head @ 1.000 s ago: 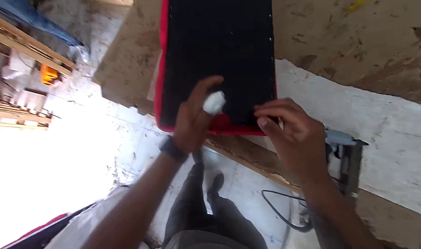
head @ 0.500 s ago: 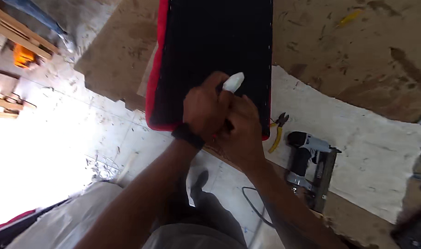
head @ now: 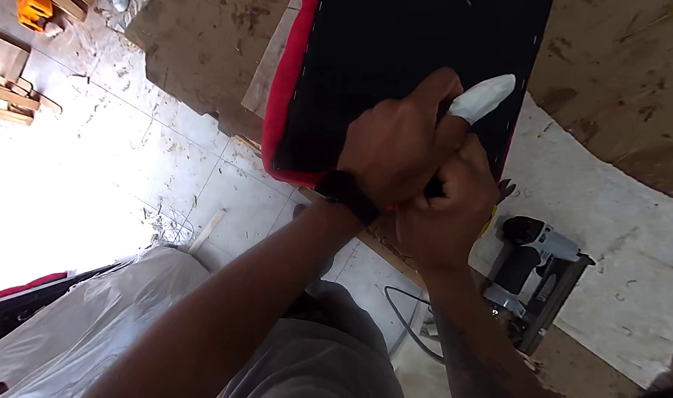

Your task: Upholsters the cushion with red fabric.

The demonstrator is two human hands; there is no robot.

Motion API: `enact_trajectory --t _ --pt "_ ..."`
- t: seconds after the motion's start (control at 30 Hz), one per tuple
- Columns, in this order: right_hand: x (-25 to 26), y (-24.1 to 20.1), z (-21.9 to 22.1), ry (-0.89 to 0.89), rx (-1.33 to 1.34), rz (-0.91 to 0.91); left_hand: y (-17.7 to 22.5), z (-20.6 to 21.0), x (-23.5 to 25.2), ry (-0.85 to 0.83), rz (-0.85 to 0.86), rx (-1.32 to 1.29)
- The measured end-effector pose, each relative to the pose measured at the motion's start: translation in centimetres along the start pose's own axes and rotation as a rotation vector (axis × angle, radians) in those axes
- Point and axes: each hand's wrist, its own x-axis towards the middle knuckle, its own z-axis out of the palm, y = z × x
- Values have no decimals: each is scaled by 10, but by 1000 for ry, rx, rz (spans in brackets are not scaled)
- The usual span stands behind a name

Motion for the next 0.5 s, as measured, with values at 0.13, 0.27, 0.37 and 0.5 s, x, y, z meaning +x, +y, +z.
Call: enact_trajectory --t 0.13,0.27,0.37,0.5 --pt "15 2 -12 -207 39 2 -6 -2 2 26 20 -50" --pt "39 5 -28 -512 135 -81 -15 -7 1 153 72 -199" --pt "54 11 -37 -715 89 -187 -19 -8 -4 216 107 -314" --pt "56 12 -56 -763 -142 -311 -26 -12 -8 261 197 -462"
